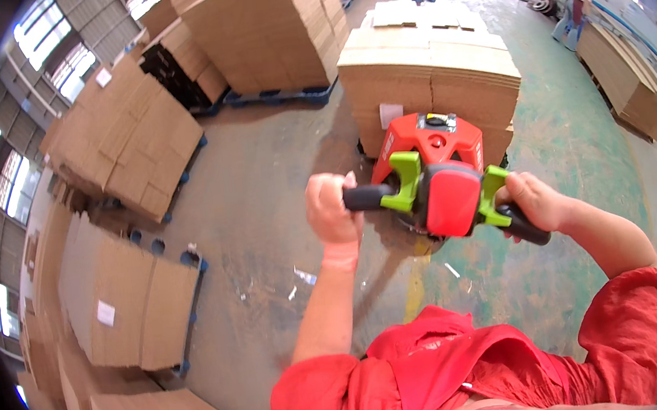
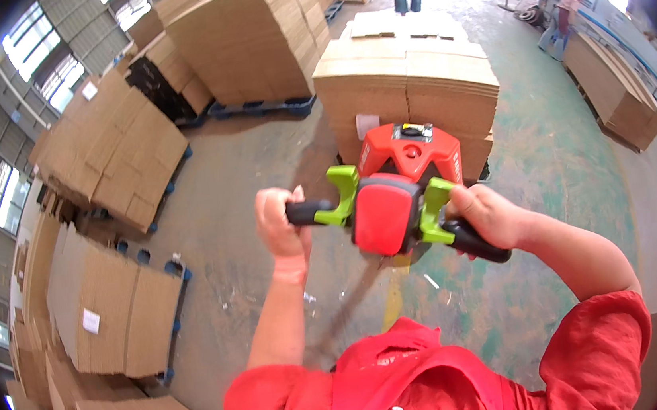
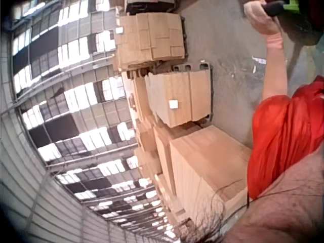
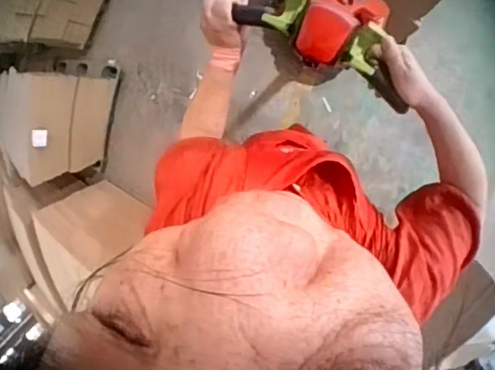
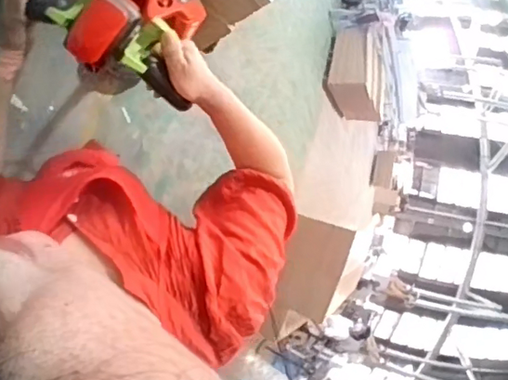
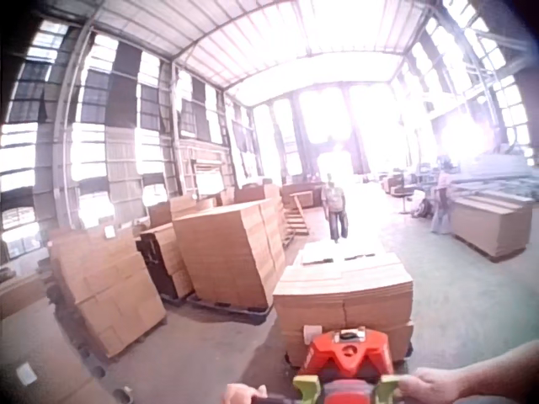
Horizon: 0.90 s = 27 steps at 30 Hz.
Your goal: The person stacks flat cardboard pieces onto a pallet and then uses a red electric pallet jack to move the load across the warehouse floor. The person maneuvers the pallet jack through the facility, navigating around other stacks of materials.
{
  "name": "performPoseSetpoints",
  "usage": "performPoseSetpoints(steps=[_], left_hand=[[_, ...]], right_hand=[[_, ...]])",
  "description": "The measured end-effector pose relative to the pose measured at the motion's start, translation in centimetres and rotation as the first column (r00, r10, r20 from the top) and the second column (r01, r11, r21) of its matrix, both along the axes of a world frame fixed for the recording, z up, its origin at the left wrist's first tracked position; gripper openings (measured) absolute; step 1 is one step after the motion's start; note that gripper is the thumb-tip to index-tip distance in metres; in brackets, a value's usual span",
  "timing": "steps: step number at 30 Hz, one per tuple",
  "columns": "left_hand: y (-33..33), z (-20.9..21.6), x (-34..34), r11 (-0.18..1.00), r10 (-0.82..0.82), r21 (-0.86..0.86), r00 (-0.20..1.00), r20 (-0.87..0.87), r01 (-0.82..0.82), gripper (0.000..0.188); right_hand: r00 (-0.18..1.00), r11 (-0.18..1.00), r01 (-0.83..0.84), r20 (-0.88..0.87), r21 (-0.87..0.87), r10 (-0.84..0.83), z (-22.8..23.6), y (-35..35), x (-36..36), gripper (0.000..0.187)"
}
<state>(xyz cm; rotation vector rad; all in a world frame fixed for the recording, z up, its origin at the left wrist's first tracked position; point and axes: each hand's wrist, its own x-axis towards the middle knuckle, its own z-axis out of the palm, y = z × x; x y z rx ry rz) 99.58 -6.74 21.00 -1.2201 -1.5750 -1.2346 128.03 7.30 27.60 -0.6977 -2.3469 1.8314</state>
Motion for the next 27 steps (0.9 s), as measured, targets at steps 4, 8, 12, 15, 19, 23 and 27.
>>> performPoseSetpoints(steps=[4,8,12,15,19,23,27], left_hand=[[0.9,-0.5,0.3,1.000,-0.012,-0.011,1.000,-0.004,0.012,0.024],[1.0,-1.9,0.7,1.000,-0.028,-0.002,1.000,0.005,0.028,0.026],[0.1,-3.0,0.0,1.000,0.016,-0.019,0.999,0.036,-0.016,0.026],[-0.8,-4.9,-1.7,0.997,0.060,-0.044,0.985,-0.163,-0.068,0.021],[2.2,-5.8,2.7,1.000,-0.006,-0.031,0.999,-0.045,0.005,0.017],[1.8,-5.4,6.6,0.999,0.031,-0.027,0.998,0.056,-0.029,0.018],[-1.0,-7.2,8.4,0.999,0.036,0.001,0.994,0.099,-0.036,0.021]], right_hand=[[1.000,0.999,-0.015,0.024,-0.049,0.016,-0.8,1.2,0.3,0.067],[0.999,0.997,-0.040,0.035,0.071,0.038,-1.5,0.5,0.3,0.064],[0.999,0.993,-0.046,0.034,0.110,0.042,-2.6,0.7,-0.8,0.060],[0.995,1.000,0.016,0.101,0.008,-0.016,-4.2,0.3,-2.5,0.056],[0.984,0.993,-0.065,-0.160,0.099,0.081,-6.1,4.0,2.0,0.065],[0.989,0.999,-0.023,-0.144,0.038,0.028,-6.8,5.0,5.0,0.072],[0.993,0.998,-0.026,-0.113,0.066,0.034,-8.5,2.6,6.1,0.076]])
